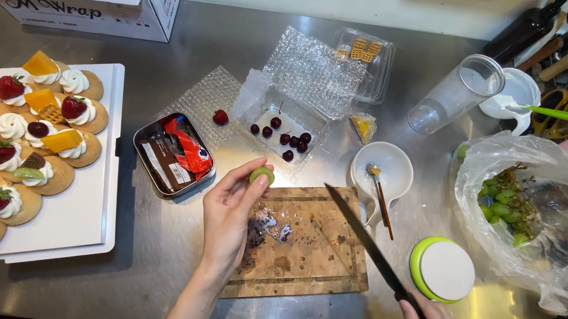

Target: Decorating small cream-topped pastries with cut fruit like strawberries and grapes

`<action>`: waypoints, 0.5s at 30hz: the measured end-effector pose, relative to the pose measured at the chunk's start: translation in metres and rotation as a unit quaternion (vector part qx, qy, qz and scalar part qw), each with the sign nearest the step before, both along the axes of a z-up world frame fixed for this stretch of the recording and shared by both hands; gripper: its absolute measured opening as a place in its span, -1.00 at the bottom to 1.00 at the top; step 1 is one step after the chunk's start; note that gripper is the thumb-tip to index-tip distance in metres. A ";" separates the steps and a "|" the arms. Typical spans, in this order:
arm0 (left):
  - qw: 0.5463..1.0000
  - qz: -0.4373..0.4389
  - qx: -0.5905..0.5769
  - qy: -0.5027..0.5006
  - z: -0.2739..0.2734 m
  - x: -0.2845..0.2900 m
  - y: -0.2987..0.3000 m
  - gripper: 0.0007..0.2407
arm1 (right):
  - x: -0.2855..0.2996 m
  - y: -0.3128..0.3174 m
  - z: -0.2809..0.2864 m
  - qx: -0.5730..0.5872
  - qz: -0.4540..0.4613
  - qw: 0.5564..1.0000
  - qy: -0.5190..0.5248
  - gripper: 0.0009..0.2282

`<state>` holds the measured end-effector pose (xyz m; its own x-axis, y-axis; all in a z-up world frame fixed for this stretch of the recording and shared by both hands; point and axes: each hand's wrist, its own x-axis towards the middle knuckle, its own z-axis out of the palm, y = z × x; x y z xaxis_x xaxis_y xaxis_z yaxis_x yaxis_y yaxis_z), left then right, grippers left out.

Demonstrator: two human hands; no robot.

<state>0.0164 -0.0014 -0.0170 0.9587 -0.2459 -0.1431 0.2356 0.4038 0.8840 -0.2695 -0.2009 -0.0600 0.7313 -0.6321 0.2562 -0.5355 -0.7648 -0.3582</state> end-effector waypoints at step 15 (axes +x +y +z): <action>0.986 -0.097 0.105 -0.083 0.038 -0.007 0.008 -0.66 | 0.036 -0.044 0.143 -0.198 0.263 0.944 0.019 -0.80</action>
<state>0.0097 0.0066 0.0209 0.9108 -0.4093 -0.0549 0.1349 0.1694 0.9763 -0.2337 -0.2450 0.0826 0.9306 -0.0393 0.3638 -0.0513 -0.9984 0.0234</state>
